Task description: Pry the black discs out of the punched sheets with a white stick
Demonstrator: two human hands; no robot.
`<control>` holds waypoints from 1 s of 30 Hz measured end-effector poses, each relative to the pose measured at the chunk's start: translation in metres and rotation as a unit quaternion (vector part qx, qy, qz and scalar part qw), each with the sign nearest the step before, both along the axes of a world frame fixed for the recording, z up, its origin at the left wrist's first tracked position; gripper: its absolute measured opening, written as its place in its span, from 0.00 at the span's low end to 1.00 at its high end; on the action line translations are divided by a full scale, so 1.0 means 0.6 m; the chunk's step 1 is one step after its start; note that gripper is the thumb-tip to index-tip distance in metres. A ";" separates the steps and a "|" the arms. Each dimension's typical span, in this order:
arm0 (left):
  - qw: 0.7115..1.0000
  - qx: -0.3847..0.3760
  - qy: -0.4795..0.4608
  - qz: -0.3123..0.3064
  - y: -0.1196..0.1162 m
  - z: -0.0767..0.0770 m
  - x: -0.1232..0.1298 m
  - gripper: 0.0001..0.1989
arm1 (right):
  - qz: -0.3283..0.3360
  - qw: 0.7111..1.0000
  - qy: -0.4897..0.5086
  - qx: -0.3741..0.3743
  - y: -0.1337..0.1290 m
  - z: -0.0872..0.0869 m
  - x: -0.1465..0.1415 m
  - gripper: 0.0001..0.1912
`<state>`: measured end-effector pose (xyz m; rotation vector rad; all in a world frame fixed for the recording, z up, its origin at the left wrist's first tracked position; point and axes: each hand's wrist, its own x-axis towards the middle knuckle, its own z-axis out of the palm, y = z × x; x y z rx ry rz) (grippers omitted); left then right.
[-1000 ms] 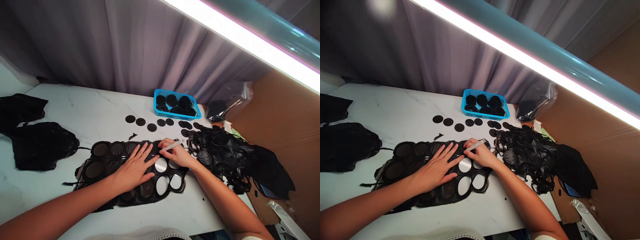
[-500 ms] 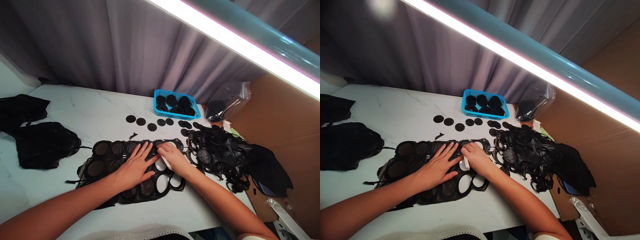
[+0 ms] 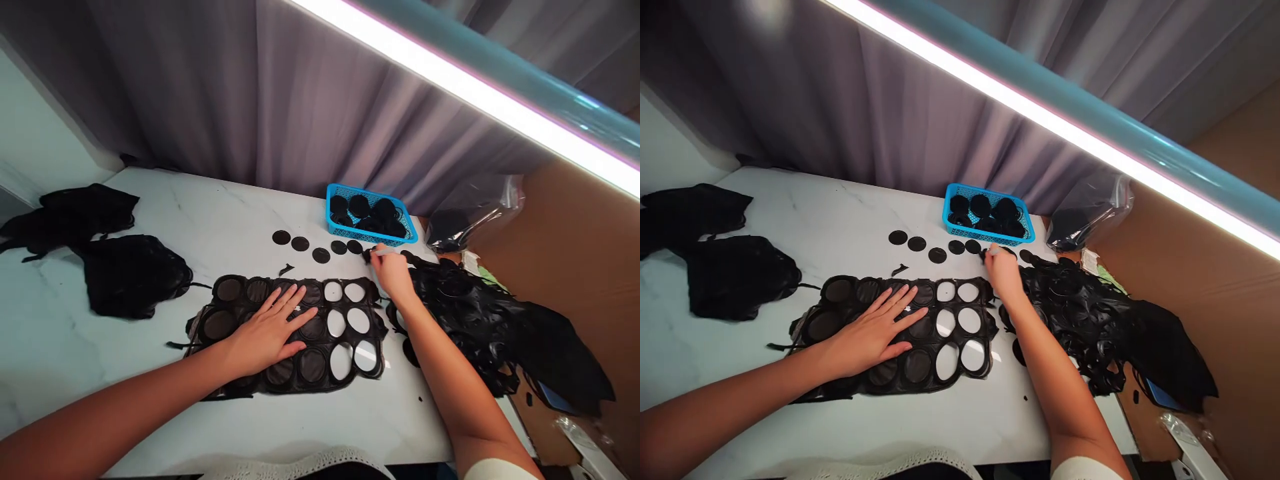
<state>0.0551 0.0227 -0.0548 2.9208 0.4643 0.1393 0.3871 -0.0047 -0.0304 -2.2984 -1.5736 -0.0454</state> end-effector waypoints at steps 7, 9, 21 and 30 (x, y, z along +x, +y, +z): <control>0.999 0.014 -0.039 0.015 -0.007 -0.009 0.003 0.30 | 0.081 0.985 0.123 0.089 -0.015 0.013 -0.006 0.10; 0.998 0.019 -0.045 0.029 -0.009 -0.010 0.002 0.31 | 0.181 0.962 0.193 0.075 -0.017 0.014 -0.061 0.10; 0.999 0.001 -0.045 0.013 -0.005 -0.004 -0.012 0.32 | 0.360 0.866 0.340 -0.065 -0.016 0.006 -0.161 0.05; 0.999 0.009 -0.028 0.011 -0.006 -0.004 -0.011 0.34 | 0.385 0.869 0.304 -0.062 -0.022 0.005 -0.166 0.05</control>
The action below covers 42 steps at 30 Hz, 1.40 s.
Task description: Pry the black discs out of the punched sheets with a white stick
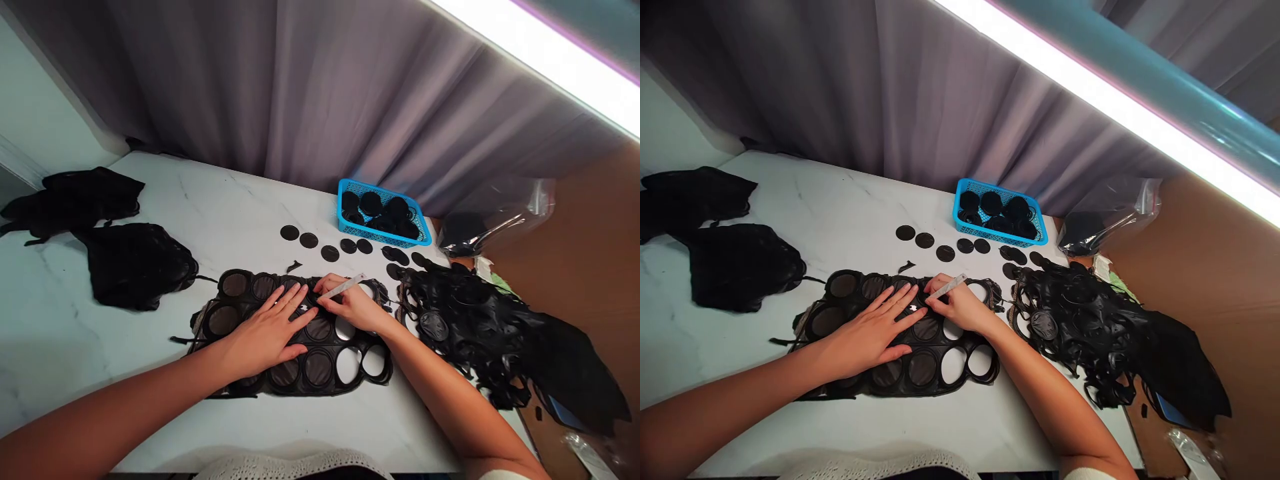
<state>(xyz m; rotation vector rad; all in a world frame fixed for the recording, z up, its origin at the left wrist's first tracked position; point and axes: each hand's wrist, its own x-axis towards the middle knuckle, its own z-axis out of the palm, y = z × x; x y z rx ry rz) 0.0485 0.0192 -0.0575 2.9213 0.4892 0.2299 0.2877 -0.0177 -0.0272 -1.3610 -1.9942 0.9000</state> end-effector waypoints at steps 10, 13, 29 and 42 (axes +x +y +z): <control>1.000 -0.007 -0.007 -0.009 0.005 0.003 -0.001 0.31 | -0.285 0.929 -0.164 0.169 0.023 -0.014 0.076 0.10; 1.000 -0.002 -0.012 -0.009 -0.006 0.009 -0.009 0.31 | -0.337 0.921 -0.126 0.147 0.014 0.012 0.102 0.09; 0.999 -0.010 -0.016 -0.047 -0.056 0.005 -0.042 0.27 | -0.046 0.999 0.016 -0.009 -0.101 -0.005 -0.032 0.04; 0.999 -0.021 -0.016 -0.047 -0.056 0.003 -0.043 0.28 | -0.024 1.000 0.010 0.011 -0.101 -0.006 -0.038 0.06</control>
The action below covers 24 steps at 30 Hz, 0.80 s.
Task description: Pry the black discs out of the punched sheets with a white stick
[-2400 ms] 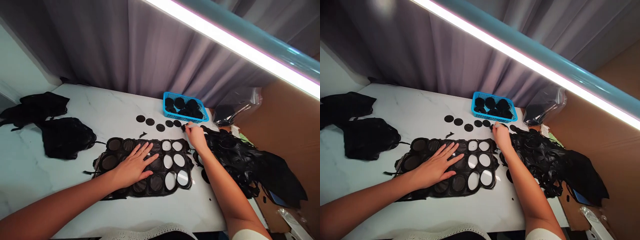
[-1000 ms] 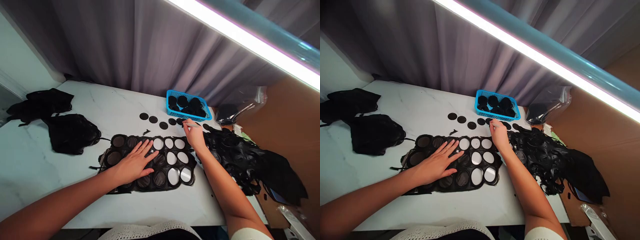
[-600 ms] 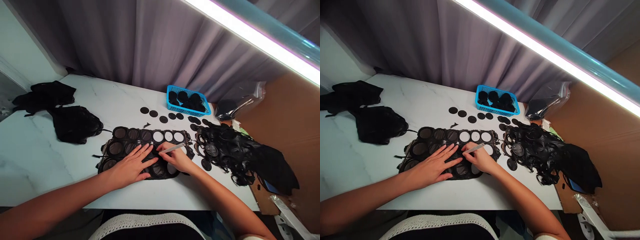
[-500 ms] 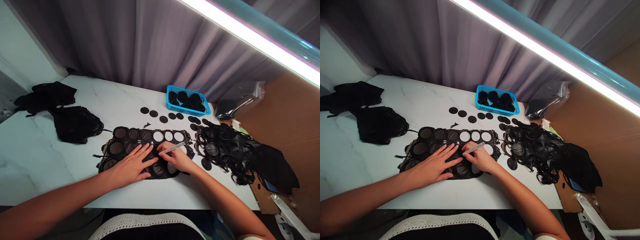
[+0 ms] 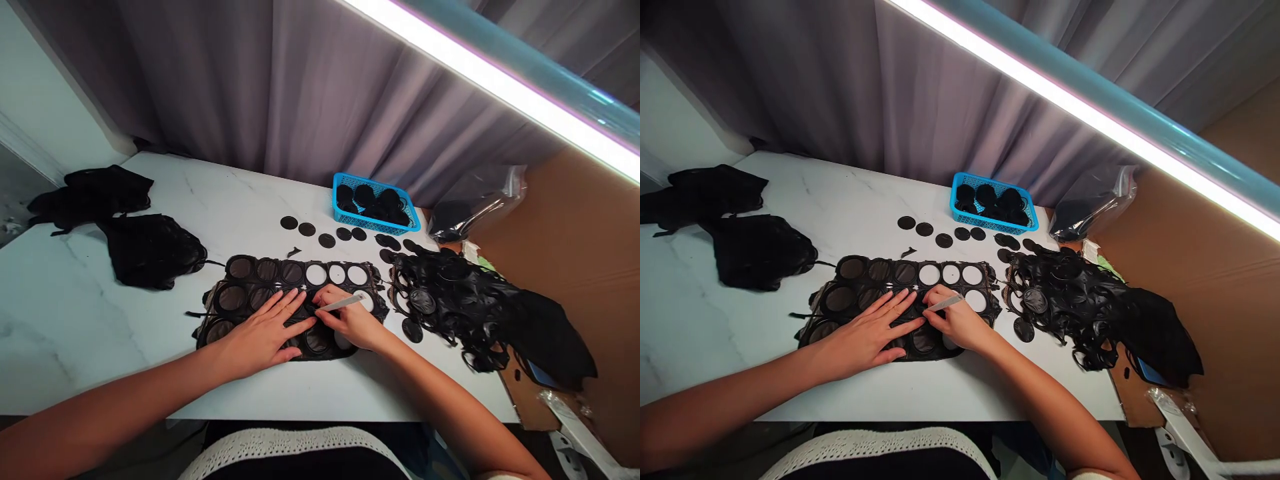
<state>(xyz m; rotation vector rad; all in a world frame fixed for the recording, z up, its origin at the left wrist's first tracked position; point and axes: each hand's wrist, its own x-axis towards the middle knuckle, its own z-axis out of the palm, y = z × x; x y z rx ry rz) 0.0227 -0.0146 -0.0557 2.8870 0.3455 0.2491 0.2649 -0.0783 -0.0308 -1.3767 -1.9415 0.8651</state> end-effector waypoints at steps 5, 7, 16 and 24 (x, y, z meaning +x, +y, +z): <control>1.000 0.004 0.019 -0.002 0.001 0.002 0.000 0.31 | -0.091 0.996 0.005 -0.010 -0.001 -0.005 -0.007 0.06; 1.000 0.005 0.021 -0.003 0.001 0.001 -0.001 0.31 | -0.096 0.995 0.005 -0.010 -0.002 -0.005 -0.007 0.05; 1.000 0.001 0.015 -0.006 0.003 -0.003 -0.002 0.28 | -0.002 0.999 0.022 -0.033 -0.005 0.009 0.004 0.04; 1.000 0.006 0.016 -0.009 0.002 0.000 -0.001 0.28 | 0.000 1.000 0.011 -0.007 -0.003 0.000 -0.001 0.06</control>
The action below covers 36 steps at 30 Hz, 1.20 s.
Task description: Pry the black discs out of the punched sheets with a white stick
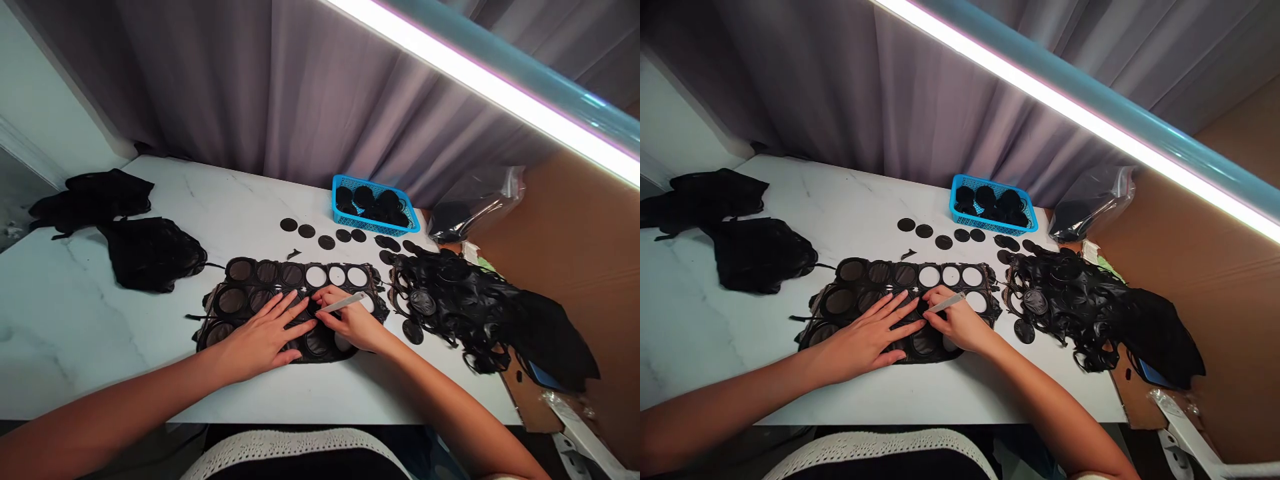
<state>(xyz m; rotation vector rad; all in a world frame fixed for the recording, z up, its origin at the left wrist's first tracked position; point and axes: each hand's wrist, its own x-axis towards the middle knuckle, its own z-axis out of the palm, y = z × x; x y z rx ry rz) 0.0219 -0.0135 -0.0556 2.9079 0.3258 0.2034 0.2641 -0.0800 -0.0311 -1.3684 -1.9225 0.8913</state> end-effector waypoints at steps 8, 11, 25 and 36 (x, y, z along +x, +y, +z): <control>1.000 0.008 0.004 0.000 -0.001 0.000 0.000 0.29 | 0.002 0.999 -0.034 0.026 -0.004 0.002 -0.006 0.08; 1.000 0.003 -0.002 0.004 -0.003 -0.002 -0.001 0.29 | 0.014 0.990 -0.121 0.075 -0.015 -0.002 -0.027 0.07; 0.997 -0.028 0.020 -0.063 -0.026 0.026 -0.016 0.32 | -0.224 0.970 -0.079 0.055 -0.037 0.049 0.053 0.07; 0.997 -0.043 0.001 -0.069 -0.050 0.013 -0.030 0.31 | -0.012 1.000 0.005 0.000 -0.091 0.004 -0.028 0.03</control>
